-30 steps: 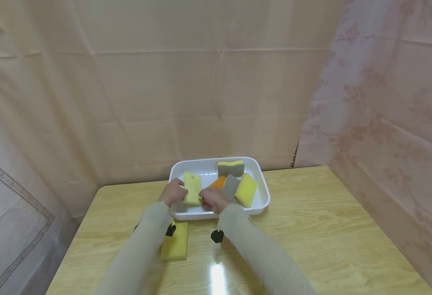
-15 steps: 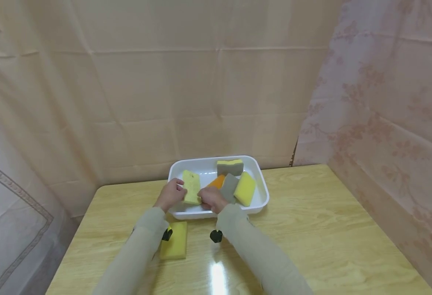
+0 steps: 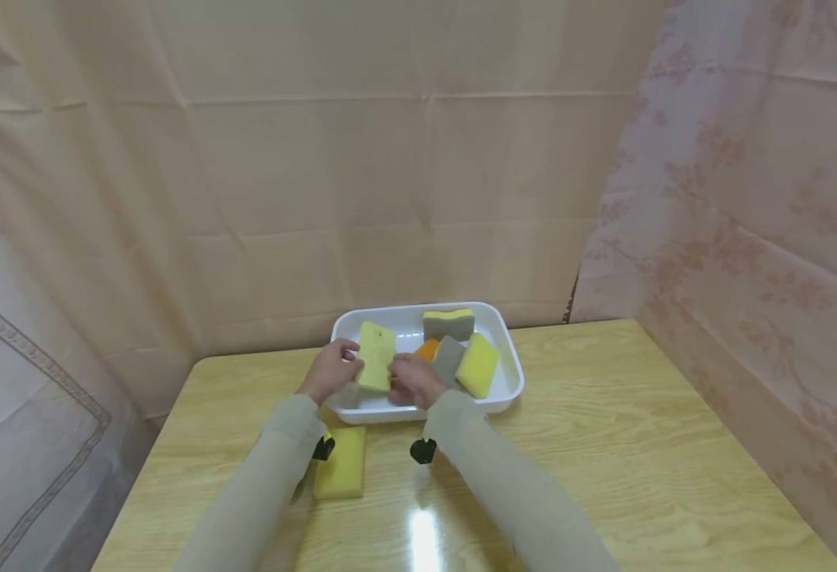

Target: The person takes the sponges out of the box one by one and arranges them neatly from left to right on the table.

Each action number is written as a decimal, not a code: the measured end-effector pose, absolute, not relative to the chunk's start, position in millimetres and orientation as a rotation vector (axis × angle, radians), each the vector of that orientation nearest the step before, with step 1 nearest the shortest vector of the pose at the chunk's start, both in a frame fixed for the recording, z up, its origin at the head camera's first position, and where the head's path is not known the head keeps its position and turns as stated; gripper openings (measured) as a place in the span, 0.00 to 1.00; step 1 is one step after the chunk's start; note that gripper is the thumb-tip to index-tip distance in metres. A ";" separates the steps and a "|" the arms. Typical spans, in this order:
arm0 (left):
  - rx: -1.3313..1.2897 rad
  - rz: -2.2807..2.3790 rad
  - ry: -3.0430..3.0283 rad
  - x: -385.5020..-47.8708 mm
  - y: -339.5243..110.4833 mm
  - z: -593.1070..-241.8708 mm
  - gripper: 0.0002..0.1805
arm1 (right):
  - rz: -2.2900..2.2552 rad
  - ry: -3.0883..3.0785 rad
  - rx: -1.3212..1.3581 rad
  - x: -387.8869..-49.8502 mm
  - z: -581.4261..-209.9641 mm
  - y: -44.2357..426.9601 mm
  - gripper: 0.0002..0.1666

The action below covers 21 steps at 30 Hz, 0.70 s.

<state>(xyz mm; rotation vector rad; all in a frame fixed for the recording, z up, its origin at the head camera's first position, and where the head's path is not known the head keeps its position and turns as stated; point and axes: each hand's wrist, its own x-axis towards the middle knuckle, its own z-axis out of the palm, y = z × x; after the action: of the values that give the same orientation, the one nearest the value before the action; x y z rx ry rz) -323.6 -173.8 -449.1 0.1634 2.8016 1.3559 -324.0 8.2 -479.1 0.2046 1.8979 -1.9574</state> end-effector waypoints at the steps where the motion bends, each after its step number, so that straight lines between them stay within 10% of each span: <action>1: 0.165 1.369 2.813 -323.2 -172.6 -448.6 0.18 | -1.975 1.874 0.202 -324.2 -478.1 8.9 0.25; 21: 0.075 1.699 2.777 -300.8 -147.6 -433.2 0.19 | -2.131 2.000 0.079 -317.1 -455.1 33.2 0.20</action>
<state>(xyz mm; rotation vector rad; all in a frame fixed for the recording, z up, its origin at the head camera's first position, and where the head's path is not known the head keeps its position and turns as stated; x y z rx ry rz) -300.8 -147.6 -433.2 0.0746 2.7772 1.6994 -317.1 33.2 -455.1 0.0791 2.0000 -2.1310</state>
